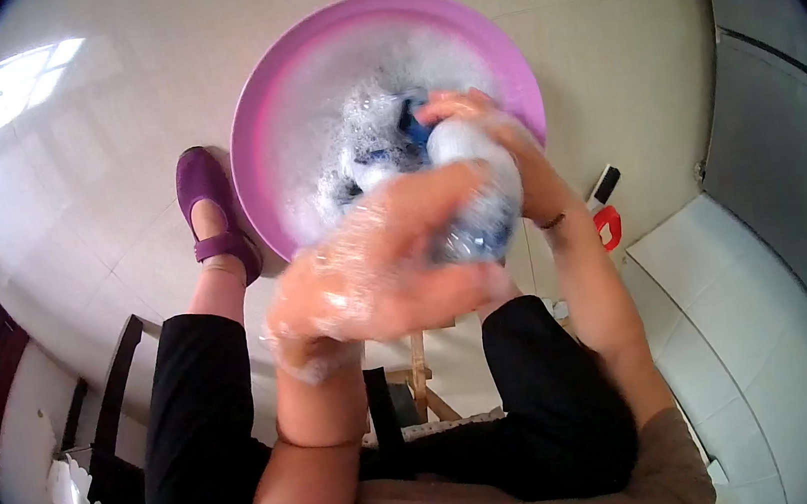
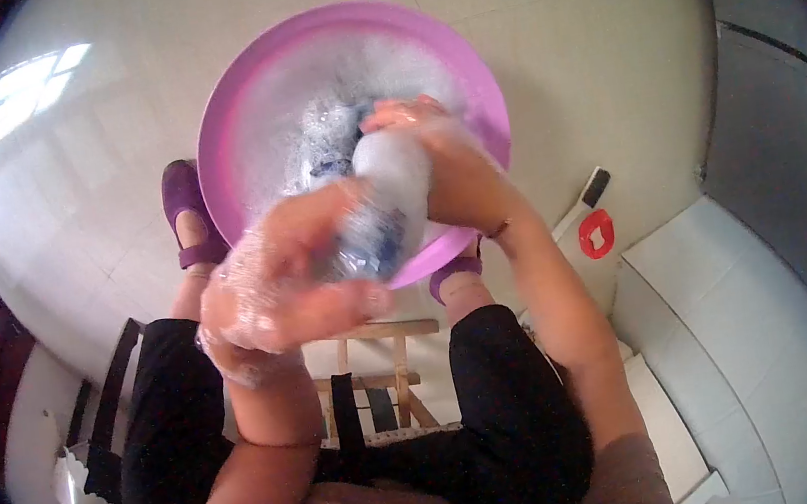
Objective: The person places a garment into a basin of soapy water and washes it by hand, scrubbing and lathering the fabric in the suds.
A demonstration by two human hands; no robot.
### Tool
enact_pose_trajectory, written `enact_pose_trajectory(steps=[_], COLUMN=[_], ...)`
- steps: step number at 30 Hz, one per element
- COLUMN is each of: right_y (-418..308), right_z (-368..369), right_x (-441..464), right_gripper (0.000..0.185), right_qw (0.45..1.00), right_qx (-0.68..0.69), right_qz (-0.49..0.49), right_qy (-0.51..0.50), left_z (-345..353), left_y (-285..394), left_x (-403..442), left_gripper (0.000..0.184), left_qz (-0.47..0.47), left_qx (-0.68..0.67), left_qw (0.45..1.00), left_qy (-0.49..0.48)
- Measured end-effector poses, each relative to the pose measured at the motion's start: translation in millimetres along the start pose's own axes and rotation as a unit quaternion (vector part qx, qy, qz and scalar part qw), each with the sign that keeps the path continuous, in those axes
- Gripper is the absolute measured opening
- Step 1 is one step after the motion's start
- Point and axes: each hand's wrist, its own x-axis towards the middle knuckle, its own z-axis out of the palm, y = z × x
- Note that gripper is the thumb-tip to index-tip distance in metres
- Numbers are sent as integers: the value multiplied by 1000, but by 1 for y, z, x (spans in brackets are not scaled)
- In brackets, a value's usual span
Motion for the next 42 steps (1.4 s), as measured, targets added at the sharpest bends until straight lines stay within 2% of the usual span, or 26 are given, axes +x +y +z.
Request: enact_pose_trajectory(steps=[1,2,3,5,6,8,9,10,11,12,15,17,19,21,22,23,24,25,27,29,33,35,36,38,40,42], right_y=[-2,-13,-8,6,-2,-25,-34,-43,-45,-47,-40,-35,-28,-19,-12,-7,-3,1,3,1,21,22,19,11,8,2], right_z=[-7,-20,-22,-17,-16,-14,-17,-20,-20,-21,-23,-30,-37,-42,-44,-46,-45,-42,-39,-38,-36,-34,-38,-51,-58,-62], right_x=[-2,-14,-28,-55,-56,-54,-55,-56,-57,-58,-64,-66,-68,-65,-62,-59,-59,-60,-60,-54,-47,-37,-36,-33,-38,-39], right_gripper=[41,51,51,53,53,57,57,58,59,61,73,71,70,70,58,47,47,44,41,35,25,18,18,15,15,14], right_qw=[999,964,964,891,891,791,791,719,679,635,667,690,707,712,723,733,732,736,734,733,745,832,829,904,909,912], right_qx=[1,216,215,425,425,582,582,662,698,731,694,650,601,576,588,599,599,579,561,543,564,450,457,339,346,353], right_qz=[25,156,154,94,94,-11,-12,56,90,123,42,104,167,195,177,158,156,197,237,292,272,225,217,202,163,127], right_qy=[-21,-2,-3,129,128,187,187,204,209,217,268,301,334,351,316,281,285,291,299,287,230,233,240,165,166,164], left_z=[-2,-10,-18,-29,-31,-14,-1,16,27,35,36,19,6,-15,-20,-24,-27,-28,-27,-27,-19,-13,-9,-7,4,11], left_y=[-2,-9,-15,-24,-27,-32,-40,-54,-67,-78,-95,-96,-89,-63,-50,-36,-26,-22,-13,5,41,62,76,110,150,161], left_x=[-3,-1,2,3,0,-3,-7,-12,-20,-32,-50,-49,-46,-29,-21,-13,-7,-3,3,12,19,25,27,29,44,42], left_gripper=[28,29,31,32,33,32,32,30,29,29,30,34,27,24,24,21,19,19,16,16,16,15,13,12,11,18], left_qz=[-22,-34,-47,-98,-136,-345,-345,-369,-389,-389,-412,-449,-423,-430,-428,-388,-345,-343,-200,-201,-226,-210,-196,-221,-325,-255], left_qx=[-21,-35,-48,-58,-54,-142,-141,-37,68,69,-29,-115,-113,8,9,52,95,95,175,198,209,209,198,235,116,173], left_qw=[999,999,998,992,986,928,928,929,918,918,911,886,898,902,903,918,930,931,957,953,944,946,948,936,909,911], left_qy=[21,1,-18,-56,-76,-11,-11,-21,-30,-29,17,17,43,33,30,59,86,82,116,114,116,132,151,140,233,274])
